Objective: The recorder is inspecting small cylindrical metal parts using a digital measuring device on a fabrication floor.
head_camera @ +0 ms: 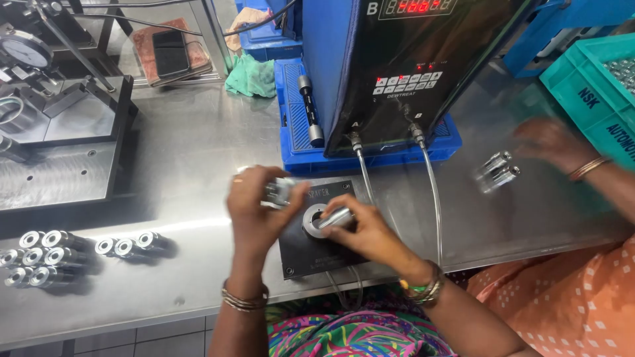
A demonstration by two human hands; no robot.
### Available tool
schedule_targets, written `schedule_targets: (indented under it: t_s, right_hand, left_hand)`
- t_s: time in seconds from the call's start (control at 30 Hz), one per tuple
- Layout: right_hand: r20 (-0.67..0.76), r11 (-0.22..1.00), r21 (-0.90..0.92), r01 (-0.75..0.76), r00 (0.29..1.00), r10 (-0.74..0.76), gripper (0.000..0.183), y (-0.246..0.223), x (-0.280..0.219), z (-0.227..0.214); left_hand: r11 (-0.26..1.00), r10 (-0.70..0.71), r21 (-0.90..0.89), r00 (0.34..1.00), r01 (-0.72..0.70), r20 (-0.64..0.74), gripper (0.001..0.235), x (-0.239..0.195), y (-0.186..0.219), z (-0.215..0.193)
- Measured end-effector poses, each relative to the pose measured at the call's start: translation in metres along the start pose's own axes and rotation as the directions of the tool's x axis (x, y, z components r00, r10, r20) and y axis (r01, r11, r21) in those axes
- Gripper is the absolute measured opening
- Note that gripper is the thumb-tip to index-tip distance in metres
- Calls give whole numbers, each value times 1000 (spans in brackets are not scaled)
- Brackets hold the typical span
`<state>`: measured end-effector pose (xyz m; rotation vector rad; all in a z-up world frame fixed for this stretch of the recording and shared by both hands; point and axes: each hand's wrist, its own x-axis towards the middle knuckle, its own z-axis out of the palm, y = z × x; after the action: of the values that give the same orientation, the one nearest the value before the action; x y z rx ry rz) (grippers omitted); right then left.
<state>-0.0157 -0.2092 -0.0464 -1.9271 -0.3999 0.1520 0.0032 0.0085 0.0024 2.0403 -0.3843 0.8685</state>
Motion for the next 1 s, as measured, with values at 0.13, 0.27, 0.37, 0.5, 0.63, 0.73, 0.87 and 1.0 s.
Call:
schedule_targets:
  t_s: [0.13, 0.27, 0.37, 0.5, 0.63, 0.73, 0.87, 1.0]
  right_hand:
    - [-10, 996, -84, 7, 1000, -7, 30, -19, 10, 14]
    - [-52, 963, -263, 54, 996, -70, 41, -36, 15, 13]
    - [15, 902, -399, 167, 984, -176, 45, -39, 13, 15]
    - [113, 777, -548, 311, 947, -300, 50, -38, 10, 19]
    - [186, 722, -639, 266, 964, -190, 53, -43, 13, 15]
    - [144, 659, -668, 347, 928, -342, 58, -30, 10, 17]
    - [107, 672, -653, 349, 921, -375, 70, -10, 10, -1]
    - [-370, 777, -629, -26, 889, -270, 44, -13, 5, -90]
  left_hand:
    - [973, -82, 217, 997, 81, -4, 33, -40, -73, -13]
    - [762, -294, 623, 952, 180, 85, 40, -110, -133, -36]
    - [616, -467, 743, 881, 262, 76, 41, -138, -147, -60]
    - [411, -355, 859, 922, 305, -157, 42, -152, -154, -80]
    - [352, -363, 843, 889, 407, -278, 37, -128, -149, -59]
    - [725, -385, 539, 901, 429, -199, 36, -99, -111, -27]
    - [951, -263, 156, 964, 265, -34, 33, -69, -46, 11]
    - [972, -236, 35, 944, 234, 229, 37, -56, 3, 29]
